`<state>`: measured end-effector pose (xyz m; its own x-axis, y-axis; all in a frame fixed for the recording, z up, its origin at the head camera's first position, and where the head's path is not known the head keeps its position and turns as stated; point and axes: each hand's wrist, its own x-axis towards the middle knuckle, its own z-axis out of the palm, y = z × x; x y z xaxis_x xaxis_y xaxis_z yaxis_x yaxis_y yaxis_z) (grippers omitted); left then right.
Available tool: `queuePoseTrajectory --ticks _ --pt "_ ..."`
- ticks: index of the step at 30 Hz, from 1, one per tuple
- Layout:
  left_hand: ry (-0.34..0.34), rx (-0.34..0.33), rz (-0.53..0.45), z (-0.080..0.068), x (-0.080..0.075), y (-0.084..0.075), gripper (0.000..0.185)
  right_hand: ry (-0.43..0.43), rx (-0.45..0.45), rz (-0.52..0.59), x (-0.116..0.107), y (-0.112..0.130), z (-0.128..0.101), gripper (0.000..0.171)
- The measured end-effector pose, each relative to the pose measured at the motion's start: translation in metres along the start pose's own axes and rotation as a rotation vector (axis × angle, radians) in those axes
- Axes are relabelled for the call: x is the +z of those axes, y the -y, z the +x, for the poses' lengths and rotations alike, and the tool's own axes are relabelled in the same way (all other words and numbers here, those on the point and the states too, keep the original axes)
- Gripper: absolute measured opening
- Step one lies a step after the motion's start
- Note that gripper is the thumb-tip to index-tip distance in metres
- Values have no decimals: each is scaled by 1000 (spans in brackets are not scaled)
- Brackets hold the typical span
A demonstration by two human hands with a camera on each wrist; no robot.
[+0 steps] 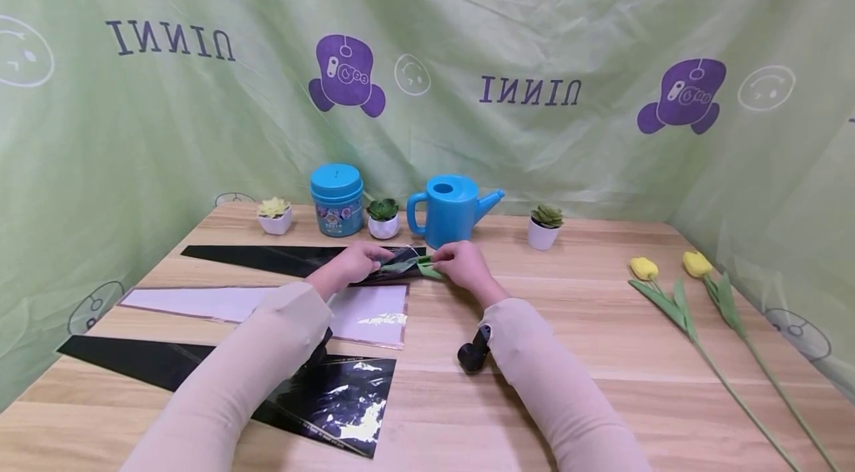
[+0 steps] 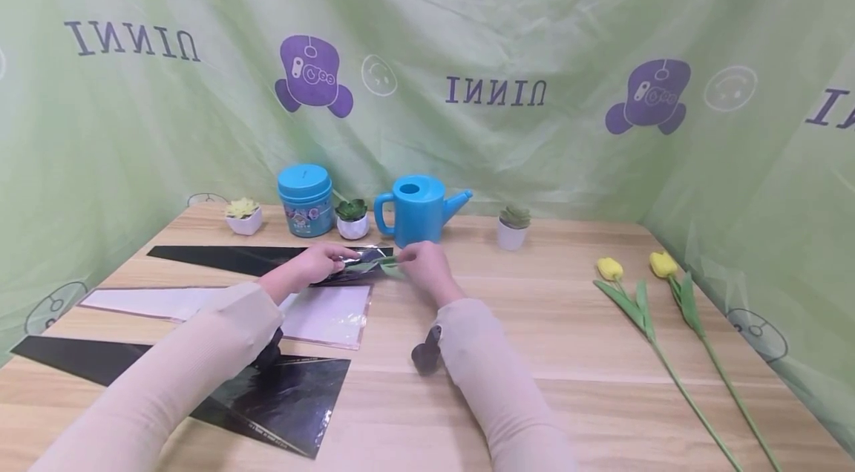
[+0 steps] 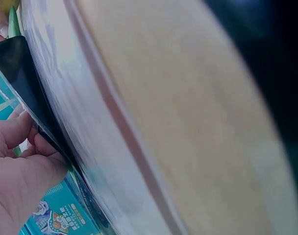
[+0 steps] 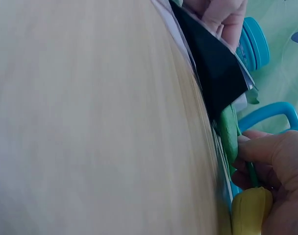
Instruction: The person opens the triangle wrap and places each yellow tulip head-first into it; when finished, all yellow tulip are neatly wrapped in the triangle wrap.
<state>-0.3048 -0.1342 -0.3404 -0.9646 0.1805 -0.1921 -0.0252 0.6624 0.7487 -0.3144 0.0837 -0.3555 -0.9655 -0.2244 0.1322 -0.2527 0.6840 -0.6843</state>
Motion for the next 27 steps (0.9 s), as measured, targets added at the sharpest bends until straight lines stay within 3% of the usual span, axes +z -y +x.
queuePoseTrajectory --ticks 9,15,27 --pt "-2 14 -10 1 2 -1 39 -13 50 47 10 10 2 13" --pt "16 -27 -53 -1 1 3 39 26 45 45 12 12 0 13" --pt "37 -9 -92 4 -1 7 40 115 62 82 -19 -19 -5 28"
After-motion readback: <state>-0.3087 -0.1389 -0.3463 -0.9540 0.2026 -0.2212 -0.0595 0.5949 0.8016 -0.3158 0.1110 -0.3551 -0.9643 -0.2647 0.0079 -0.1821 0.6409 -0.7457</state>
